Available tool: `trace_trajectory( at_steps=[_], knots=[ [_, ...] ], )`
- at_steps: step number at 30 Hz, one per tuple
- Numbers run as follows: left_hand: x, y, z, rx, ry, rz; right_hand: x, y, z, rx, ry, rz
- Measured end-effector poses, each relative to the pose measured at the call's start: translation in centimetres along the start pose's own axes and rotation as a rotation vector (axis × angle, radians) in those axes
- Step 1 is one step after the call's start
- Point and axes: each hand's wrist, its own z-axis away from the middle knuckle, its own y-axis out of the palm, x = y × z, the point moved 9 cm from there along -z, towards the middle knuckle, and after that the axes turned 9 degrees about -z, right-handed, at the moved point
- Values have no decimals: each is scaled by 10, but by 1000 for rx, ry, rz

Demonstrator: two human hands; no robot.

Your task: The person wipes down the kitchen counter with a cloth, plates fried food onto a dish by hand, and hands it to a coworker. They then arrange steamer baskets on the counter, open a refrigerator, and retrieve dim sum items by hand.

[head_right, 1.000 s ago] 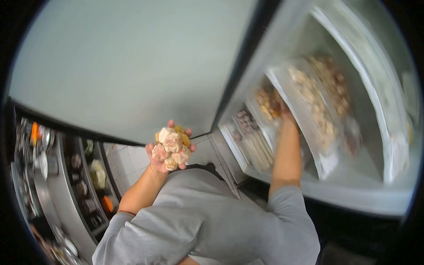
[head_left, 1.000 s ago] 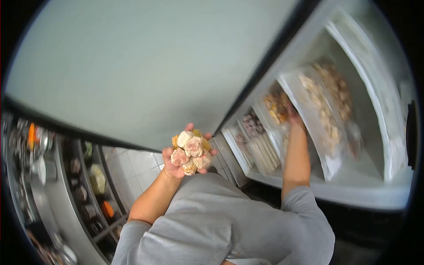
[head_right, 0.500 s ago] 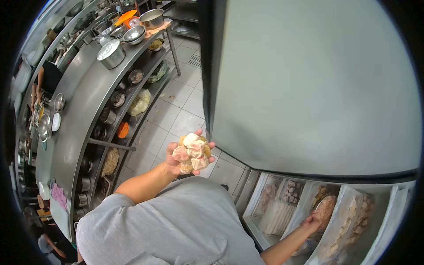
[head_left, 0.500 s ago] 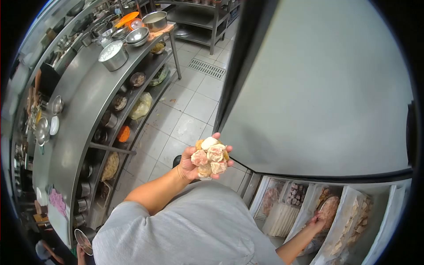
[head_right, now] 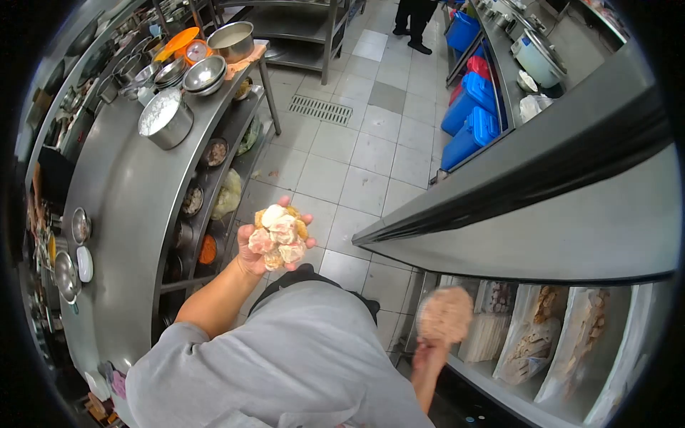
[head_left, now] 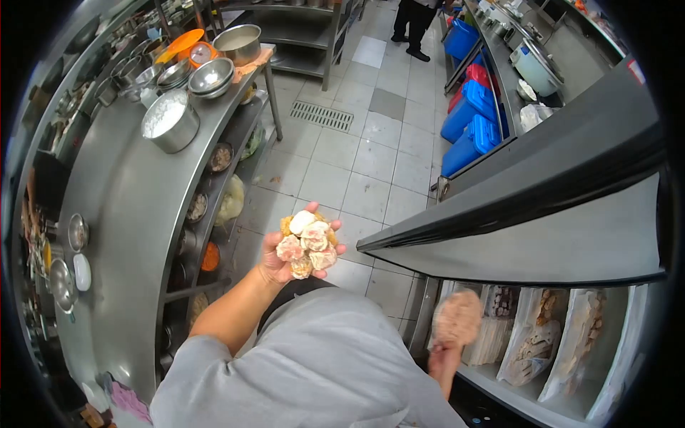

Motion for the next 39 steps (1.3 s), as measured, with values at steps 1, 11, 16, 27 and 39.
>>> trace_trajectory(
  at_steps=[1,11,16,27,39],
  knots=[
    [-1,3,-1,4,29,-21,-28,11,-1,0,109,31],
    [-2,19,7,64,265,-95,-68,319,27,518,250,252],
    [-3,27,15,53,281,-137,-22,427,-36,514,-10,151],
    [-15,5,19,-15,269,-115,-6,374,-70,263,-54,-136],
    [-16,-35,16,-37,138,-103,-157,1,-49,-296,213,-468]
  ],
)
